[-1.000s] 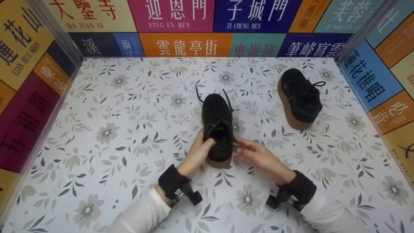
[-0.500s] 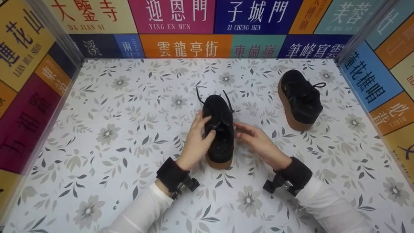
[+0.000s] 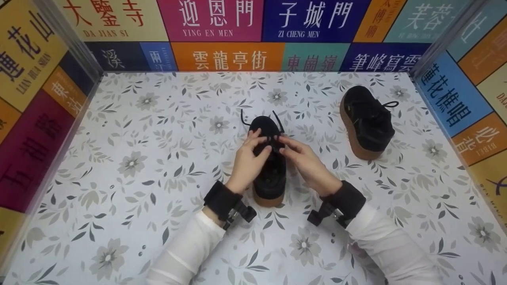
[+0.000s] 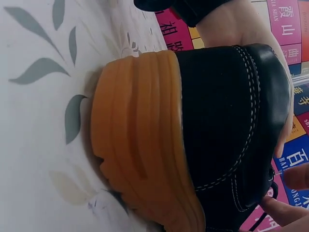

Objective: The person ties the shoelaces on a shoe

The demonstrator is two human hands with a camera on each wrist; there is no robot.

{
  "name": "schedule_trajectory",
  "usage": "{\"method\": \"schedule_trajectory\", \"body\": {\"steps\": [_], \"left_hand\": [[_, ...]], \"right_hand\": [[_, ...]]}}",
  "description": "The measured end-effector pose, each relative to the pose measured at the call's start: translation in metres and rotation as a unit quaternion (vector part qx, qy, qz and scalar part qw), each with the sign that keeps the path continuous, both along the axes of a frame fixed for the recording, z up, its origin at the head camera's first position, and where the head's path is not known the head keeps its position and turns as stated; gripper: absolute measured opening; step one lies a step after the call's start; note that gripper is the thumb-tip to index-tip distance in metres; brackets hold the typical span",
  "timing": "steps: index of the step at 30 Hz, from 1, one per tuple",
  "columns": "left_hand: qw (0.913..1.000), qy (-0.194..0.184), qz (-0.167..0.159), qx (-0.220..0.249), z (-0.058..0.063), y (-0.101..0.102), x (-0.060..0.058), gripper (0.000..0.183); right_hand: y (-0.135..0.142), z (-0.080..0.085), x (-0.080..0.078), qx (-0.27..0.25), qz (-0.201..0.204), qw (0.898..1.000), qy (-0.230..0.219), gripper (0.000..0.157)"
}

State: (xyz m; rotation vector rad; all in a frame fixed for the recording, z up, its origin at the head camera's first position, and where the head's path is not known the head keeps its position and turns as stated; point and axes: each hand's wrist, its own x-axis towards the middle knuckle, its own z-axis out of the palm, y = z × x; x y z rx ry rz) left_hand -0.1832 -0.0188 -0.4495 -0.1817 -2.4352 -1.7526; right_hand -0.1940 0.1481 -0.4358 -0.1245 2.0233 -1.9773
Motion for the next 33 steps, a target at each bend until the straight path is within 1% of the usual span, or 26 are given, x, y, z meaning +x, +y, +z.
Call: {"method": "schedule_trajectory", "body": {"steps": [4,5,8,11,13,17,21,25,30,33], "left_hand": [[0.9991,-0.009,0.014,0.04,0.003,0.001,-0.009,0.025],[0.9986,-0.013,0.019,0.048,0.004,0.001,-0.01,0.023],[0.9965,-0.029,0.03,0.072,0.01,0.001,-0.012,0.021],[0.9949,-0.036,0.036,0.087,0.016,0.0,-0.013,0.021],[0.9936,-0.033,0.041,0.1,0.019,-0.001,-0.014,0.022],[0.9904,-0.007,0.045,0.131,0.024,-0.003,-0.018,0.021],[0.9869,0.007,0.028,0.159,0.032,-0.003,-0.022,0.022],[0.9874,0.009,0.014,0.157,0.042,-0.001,-0.028,0.022],[0.9932,0.037,-0.003,0.111,0.054,-0.001,-0.035,0.018],[0.9952,0.053,-0.022,0.079,0.06,0.001,-0.037,0.018]], "right_hand": [[-0.008,0.003,-0.007,-0.04,-0.034,0.999,-0.013,0.041],[-0.009,0.004,-0.008,-0.042,-0.04,0.998,-0.012,0.039],[-0.01,0.008,-0.012,-0.046,-0.045,0.998,-0.001,0.034],[-0.011,0.012,-0.016,-0.054,-0.04,0.998,0.011,0.032],[-0.011,0.015,-0.017,-0.055,-0.038,0.998,0.014,0.032],[-0.012,0.019,-0.021,-0.058,-0.024,0.998,0.006,0.032],[-0.012,0.022,-0.025,-0.063,-0.007,0.998,-0.011,0.033],[-0.01,0.024,-0.029,-0.07,0.003,0.997,-0.017,0.034],[-0.006,0.031,-0.032,-0.063,0.022,0.998,-0.02,0.038],[-0.003,0.034,-0.033,-0.041,0.035,0.998,-0.015,0.04]]}}
